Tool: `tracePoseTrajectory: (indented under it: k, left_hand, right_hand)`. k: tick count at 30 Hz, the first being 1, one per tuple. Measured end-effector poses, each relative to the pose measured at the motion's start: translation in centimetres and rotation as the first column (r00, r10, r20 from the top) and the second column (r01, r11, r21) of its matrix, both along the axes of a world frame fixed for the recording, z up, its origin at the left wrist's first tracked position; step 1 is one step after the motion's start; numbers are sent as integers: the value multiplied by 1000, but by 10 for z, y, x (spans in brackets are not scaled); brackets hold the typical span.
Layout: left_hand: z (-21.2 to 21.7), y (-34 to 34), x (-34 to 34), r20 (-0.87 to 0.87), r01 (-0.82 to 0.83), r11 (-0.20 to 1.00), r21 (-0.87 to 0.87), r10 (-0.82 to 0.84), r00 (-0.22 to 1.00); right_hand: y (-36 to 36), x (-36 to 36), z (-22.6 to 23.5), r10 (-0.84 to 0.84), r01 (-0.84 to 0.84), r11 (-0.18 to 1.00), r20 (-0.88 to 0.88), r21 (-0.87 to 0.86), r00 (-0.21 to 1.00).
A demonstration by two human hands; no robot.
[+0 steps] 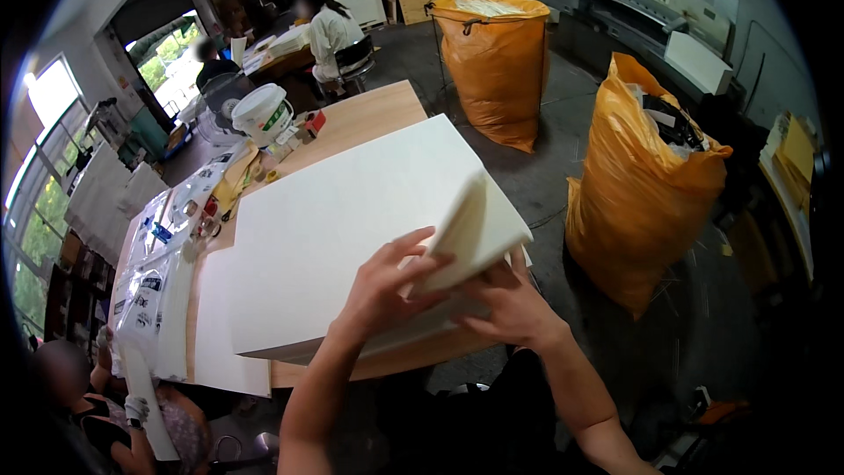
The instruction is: The person fans through and separates individual white sheets of paper from a large stack on a table, occasionally moving the stack to different positions.
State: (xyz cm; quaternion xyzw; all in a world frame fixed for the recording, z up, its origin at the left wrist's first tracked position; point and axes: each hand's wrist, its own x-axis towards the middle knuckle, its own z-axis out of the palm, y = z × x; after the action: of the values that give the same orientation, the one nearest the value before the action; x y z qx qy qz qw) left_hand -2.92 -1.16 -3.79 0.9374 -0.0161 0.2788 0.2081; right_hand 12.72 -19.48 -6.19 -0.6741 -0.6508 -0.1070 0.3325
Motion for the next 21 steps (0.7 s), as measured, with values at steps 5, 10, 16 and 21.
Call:
tracePoseTrajectory:
  k: [5, 10, 16, 21]
  left_hand:
    - [3, -6, 2, -78, -26, 976, 216, 44, 996]
    - [-6, 0, 11, -17, -62, 981, 183, 66, 998]
    - [-8, 0, 14, -15, -69, 980, 185, 73, 997]
    - [-3, -8, 13, -109, -133, 989, 69, 140, 984]
  right_hand:
    - [-2, 4, 5, 37, -162, 922, -335, -353, 941]
    - [-1, 0, 2, 31, -126, 960, -354, -249, 935]
    - [-30, 37, -36, -98, 240, 953, -564, 183, 820]
    - [-31, 54, 0, -466, 360, 856, -253, -370, 848]
